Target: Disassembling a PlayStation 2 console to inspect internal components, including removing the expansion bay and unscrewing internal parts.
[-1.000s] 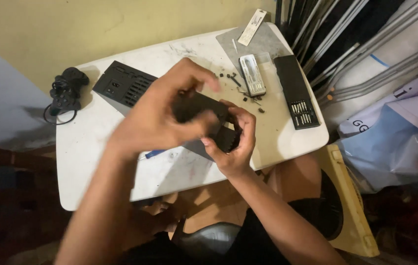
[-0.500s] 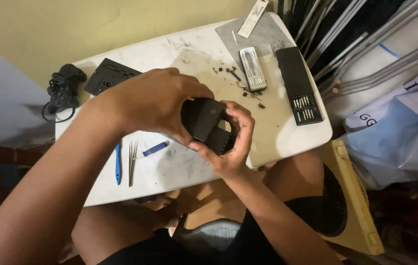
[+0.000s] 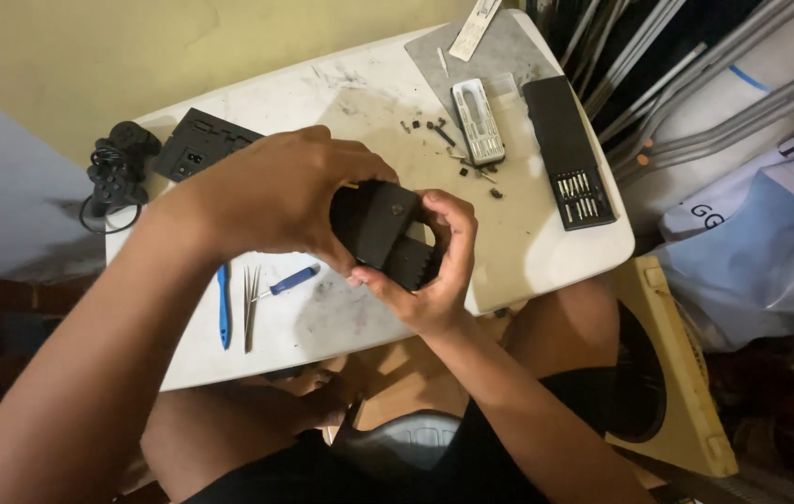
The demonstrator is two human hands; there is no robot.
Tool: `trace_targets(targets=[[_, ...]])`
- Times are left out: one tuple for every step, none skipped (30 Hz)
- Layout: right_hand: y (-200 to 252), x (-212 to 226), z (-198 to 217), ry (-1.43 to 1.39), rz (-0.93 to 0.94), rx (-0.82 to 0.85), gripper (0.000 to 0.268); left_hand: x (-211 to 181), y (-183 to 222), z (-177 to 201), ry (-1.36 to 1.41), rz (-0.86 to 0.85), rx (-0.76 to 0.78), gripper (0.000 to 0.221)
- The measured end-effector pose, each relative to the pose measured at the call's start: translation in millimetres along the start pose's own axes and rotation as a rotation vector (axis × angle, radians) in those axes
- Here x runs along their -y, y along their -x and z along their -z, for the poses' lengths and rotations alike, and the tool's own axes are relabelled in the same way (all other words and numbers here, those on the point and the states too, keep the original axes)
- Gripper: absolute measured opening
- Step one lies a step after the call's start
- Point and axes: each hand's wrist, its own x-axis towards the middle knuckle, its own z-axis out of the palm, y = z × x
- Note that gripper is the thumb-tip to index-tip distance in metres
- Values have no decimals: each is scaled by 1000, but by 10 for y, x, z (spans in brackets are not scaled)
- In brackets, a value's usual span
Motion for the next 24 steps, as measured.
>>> trace_targets(targets=[[2, -7, 2, 1, -2, -1, 78, -29, 6, -6, 1, 0, 2, 76], [4, -13, 3, -16, 11, -1, 76, -56, 13, -12, -24, 31, -4, 73], [2, -20, 2, -34, 25, 0, 75, -83, 22, -15, -49, 63, -11, 71], [24, -35, 6, -34, 23, 0, 75, -82, 18, -24, -48, 63, -10, 71], [35, -54, 5, -5, 29, -19, 75, -81, 18, -24, -33, 55, -18, 72], [47, -71, 2, 23, 34, -37, 76, -80, 19, -23, -17, 46, -27, 73], [54, -55, 0, 23, 38, -38, 76, -122, 35, -14, -19, 44, -29, 73], [61, -41, -1, 20, 41, -18, 74, -164, 50, -7, -53, 85, 0, 71], [79, -19, 8, 19, 41, 3, 72, -212, 60, -8, -83, 125, 32, 69], [75, -26, 9, 22, 40, 2, 72, -233, 47, -16, -82, 122, 33, 69], [78, -27, 11, 36, 57, 2, 72, -255, 46, -33, -125, 143, 44, 66], [83, -23, 10, 49, 74, 1, 71, -278, 49, -50, -168, 164, 53, 63], [85, -34, 9, 47, 80, 3, 71, -275, 55, -71, -170, 165, 48, 63], [86, -41, 8, 29, 89, 7, 74, -274, 63, -90, -195, 141, 25, 59], [100, -38, 14, 12, 94, 11, 77, -279, 74, -117, -218, 116, 7, 55], [130, -62, 53, 12, 95, 12, 77, -280, 98, -115, -218, 117, 6, 55], [153, -92, 92, 10, 87, 77, 83, -278, 118, -111, -178, 117, 10, 58], [176, -120, 131, 8, 78, 141, 90, -276, 142, -106, -139, 116, 14, 62], [209, -169, 158, 7, 87, 141, 90, -234, 152, -136, -144, 116, 7, 62], [244, -219, 182, 57, 99, 193, 98, -190, 164, -168, -158, 44, -44, 71], [301, -259, 217, 107, 104, 251, 106, -147, 184, -223, -165, -26, -92, 81], [408, -312, 251, 105, 105, 256, 106, -139, 193, -262, -162, -23, -96, 81], [499, -372, 277, 107, -4, 268, 100, -130, 202, -288, -180, -28, -109, 77], [588, -434, 302, 109, -114, 280, 95, -119, 212, -313, -198, -33, -123, 73]])
